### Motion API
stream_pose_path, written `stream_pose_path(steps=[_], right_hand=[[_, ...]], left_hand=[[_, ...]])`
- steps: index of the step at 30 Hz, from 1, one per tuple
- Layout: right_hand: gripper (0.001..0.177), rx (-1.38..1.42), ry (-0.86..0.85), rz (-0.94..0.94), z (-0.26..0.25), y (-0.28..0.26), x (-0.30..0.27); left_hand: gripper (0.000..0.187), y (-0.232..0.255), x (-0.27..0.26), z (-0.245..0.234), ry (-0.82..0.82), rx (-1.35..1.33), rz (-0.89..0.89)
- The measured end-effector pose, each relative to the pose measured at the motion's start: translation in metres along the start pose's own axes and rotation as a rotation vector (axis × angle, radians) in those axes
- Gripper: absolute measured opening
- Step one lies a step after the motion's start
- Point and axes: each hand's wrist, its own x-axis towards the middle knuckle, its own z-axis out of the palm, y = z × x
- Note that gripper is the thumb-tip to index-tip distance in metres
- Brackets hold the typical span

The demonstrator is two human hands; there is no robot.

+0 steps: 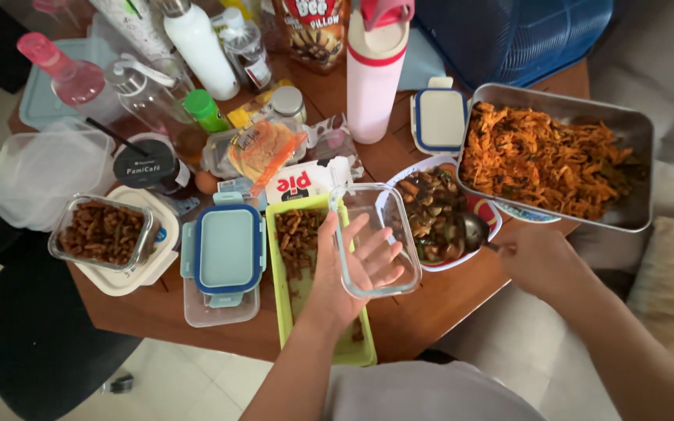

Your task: Packing various cooked dishes into plastic meal prep containers using a spoon.

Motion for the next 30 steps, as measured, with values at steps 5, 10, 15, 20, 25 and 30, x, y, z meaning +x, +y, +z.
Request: stream_pose_path(steps=[5,10,15,20,25,30], right_hand=[[0.033,0.01,-0.04,0.044,-0.004,-0.003,-0.003],[0.032,-0.02,-0.064,0.121,0.016,0.008,-0.005],[0.033,0.032,0.054,0.079,0.046,0.005,-0.009],[0.035,0.12,-0.019,0.218,0.03,-0.005,-0.015],[0.037,0.184,-0.062,0.262,0.007,-0.019,-0.029],[0.034,0.147,0.002,0.203,0.027,-0.011,-0.026]], left_hand=[[0.096,0.003,0.004,0.003,0.015,0.008,-0.009],[0.094,0.005,0.0,0.003,0.063,-0.006,-0.014],[0.091,0.005,-0.005,0.001,0.075,-0.031,-0.014],[0.089,0.006,-0.009,-0.003,0.047,-0.029,-0.022],[0.09,0.011,-0.011,-0.003,0.091,-0.03,-0.038],[0.091,0.016,-0.016,-0.003,0.086,-0.001,-0.025]])
